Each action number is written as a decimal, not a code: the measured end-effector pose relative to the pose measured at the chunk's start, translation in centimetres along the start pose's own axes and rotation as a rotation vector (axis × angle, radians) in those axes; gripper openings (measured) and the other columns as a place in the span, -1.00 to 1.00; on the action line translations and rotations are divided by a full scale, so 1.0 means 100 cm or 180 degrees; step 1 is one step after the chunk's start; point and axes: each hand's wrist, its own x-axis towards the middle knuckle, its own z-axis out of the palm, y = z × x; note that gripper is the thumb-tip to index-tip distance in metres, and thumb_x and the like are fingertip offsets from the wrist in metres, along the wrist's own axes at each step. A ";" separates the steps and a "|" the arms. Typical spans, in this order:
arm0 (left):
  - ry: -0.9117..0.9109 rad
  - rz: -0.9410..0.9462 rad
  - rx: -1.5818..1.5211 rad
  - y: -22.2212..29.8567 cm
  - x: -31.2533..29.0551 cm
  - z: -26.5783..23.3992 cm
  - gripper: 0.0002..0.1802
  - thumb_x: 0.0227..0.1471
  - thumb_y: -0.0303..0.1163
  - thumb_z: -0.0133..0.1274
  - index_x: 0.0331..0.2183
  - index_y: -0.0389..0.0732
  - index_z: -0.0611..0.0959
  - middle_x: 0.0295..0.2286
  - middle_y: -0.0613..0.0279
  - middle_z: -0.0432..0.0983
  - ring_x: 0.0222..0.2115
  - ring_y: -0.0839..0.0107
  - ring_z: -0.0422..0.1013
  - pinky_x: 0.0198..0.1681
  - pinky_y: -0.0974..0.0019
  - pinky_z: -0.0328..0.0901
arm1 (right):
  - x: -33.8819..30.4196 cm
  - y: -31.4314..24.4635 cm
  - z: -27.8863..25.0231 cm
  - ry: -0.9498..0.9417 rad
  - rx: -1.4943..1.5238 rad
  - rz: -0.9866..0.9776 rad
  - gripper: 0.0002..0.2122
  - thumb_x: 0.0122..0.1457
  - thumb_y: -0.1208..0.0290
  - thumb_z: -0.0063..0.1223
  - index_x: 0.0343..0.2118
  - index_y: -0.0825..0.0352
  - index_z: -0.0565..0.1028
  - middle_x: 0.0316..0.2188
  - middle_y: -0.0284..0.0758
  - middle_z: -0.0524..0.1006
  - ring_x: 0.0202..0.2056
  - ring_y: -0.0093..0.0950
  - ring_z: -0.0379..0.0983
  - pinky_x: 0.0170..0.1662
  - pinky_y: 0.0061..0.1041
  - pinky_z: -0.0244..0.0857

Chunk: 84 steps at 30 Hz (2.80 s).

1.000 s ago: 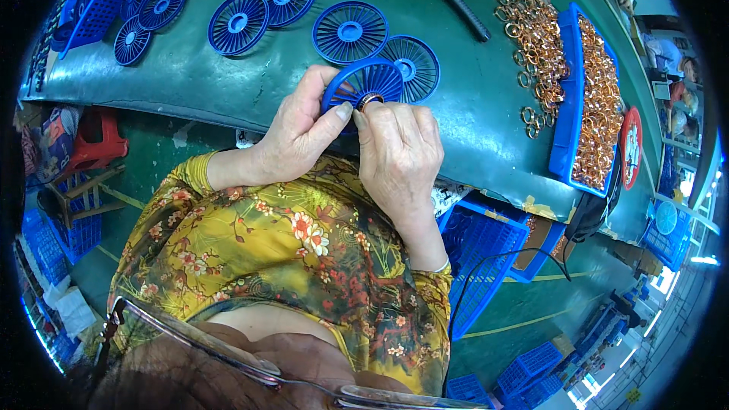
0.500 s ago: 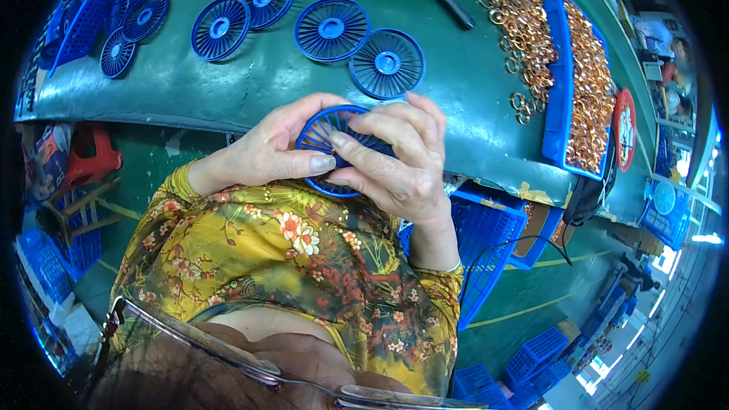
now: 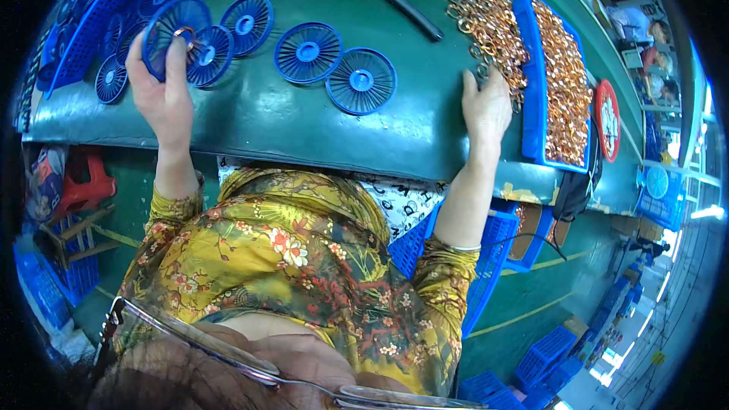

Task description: Assembling small circular fan-like components by inserting metal parts and securing them with a mallet.

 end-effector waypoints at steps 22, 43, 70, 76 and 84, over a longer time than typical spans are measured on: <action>-0.0778 0.0673 0.3614 -0.101 0.058 -0.133 -0.21 -0.16 -0.07 0.24 0.13 0.03 0.34 0.15 0.01 0.18 0.19 -0.13 0.00 0.17 -0.21 -0.04 | -0.033 -0.013 0.002 0.0496 0.0516 -0.1208 -0.88 0.13 0.40 0.06 -0.42 0.35 0.46 -0.47 -0.17 0.42 -0.39 -0.18 0.41 -0.35 -0.26 0.28; -0.0406 -0.0471 -0.0587 0.016 -0.027 -0.009 -0.82 0.20 -0.36 -0.08 -0.20 -0.24 0.46 -0.37 0.33 0.35 -0.34 0.58 0.25 -0.25 0.50 0.20 | -0.103 -0.119 -0.025 0.1578 0.2272 -0.2954 -0.77 -0.25 0.60 0.32 -0.46 0.33 0.53 -0.46 -0.31 0.51 -0.45 -0.35 0.45 -0.41 -0.45 0.35; -0.2193 -0.1232 -0.1120 0.038 -0.062 0.021 -0.70 0.25 -0.26 -0.19 -0.10 -0.27 0.38 -0.37 0.22 0.46 -0.34 0.51 0.37 -0.24 0.41 0.30 | -0.121 -0.145 -0.015 0.0950 0.2239 -0.2430 -0.70 -0.11 0.36 0.27 -0.26 0.27 0.54 -0.23 -0.36 0.52 -0.16 -0.34 0.39 -0.09 -0.34 0.19; -0.3400 -0.2524 -0.2471 0.044 -0.053 -0.005 -0.64 0.25 -0.18 -0.16 -0.08 -0.27 0.41 -0.26 0.32 0.38 -0.22 0.64 0.27 -0.16 0.50 0.23 | -0.122 -0.124 -0.047 0.0098 0.2102 -0.3458 -0.68 -0.08 0.18 0.23 -0.23 0.15 0.61 -0.04 -0.51 0.51 0.17 -0.24 0.20 0.20 -0.16 -0.06; -0.3202 -0.2250 -0.2479 0.044 -0.059 -0.004 -0.47 0.13 -0.29 0.05 0.04 -0.31 0.28 -0.20 0.23 0.41 -0.18 0.58 0.35 -0.11 0.45 0.29 | -0.122 -0.128 -0.029 -0.0612 0.3253 -0.3101 -0.71 0.09 0.41 0.08 -0.10 0.30 0.53 0.11 -0.09 0.33 0.14 -0.13 0.25 0.17 -0.25 0.09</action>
